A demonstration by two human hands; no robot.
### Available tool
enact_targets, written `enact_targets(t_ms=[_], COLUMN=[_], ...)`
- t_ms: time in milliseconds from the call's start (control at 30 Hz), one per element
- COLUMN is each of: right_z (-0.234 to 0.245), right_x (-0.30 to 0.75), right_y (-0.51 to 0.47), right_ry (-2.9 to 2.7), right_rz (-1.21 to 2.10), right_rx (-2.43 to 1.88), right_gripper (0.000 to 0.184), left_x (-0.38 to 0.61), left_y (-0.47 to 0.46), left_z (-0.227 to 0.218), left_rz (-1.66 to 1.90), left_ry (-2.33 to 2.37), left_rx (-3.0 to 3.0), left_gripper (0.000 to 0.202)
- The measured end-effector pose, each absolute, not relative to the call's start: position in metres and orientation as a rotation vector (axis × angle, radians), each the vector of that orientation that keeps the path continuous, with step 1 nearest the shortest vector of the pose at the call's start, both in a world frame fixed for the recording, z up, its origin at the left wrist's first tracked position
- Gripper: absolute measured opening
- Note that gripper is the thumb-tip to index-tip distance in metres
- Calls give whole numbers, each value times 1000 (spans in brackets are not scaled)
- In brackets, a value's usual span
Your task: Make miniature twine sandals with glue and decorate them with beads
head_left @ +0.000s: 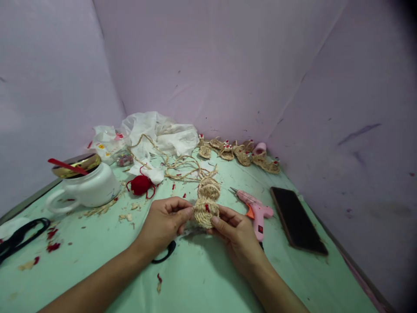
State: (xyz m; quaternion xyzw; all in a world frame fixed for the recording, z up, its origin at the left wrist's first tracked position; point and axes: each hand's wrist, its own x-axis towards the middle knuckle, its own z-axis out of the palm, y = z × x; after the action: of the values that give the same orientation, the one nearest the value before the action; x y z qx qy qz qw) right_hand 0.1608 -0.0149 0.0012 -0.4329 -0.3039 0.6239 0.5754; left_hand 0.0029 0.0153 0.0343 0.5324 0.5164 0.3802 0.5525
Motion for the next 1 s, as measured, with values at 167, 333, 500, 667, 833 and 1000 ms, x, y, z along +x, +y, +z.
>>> enact_targets(t_ms=[167, 333, 500, 667, 833, 1000], right_z=[-2, -3, 4, 6, 6, 5], right_x=[162, 160, 159, 158, 158, 161], right_y=[-15, -15, -15, -16, -17, -18], right_ry=[-790, -810, -802, -852, -874, -933], right_rz=[1437, 1380, 1333, 1329, 1364, 1385], right_rx=[-1007, -1074, -1104, -1090, -1081, -1071], right_gripper=[34, 35, 32, 29, 28, 27], left_x=[0, -10, -12, -12, -15, -17], left_y=[20, 29, 32, 33, 36, 36], left_z=[26, 22, 24, 22, 26, 34], left_rz=[861, 731, 650, 624, 579, 533], left_ry=[1086, 936, 912, 930, 1009, 995], left_rx=[1090, 990, 1000, 1095, 1291, 1420], left_gripper=[21, 27, 33, 30, 22, 16])
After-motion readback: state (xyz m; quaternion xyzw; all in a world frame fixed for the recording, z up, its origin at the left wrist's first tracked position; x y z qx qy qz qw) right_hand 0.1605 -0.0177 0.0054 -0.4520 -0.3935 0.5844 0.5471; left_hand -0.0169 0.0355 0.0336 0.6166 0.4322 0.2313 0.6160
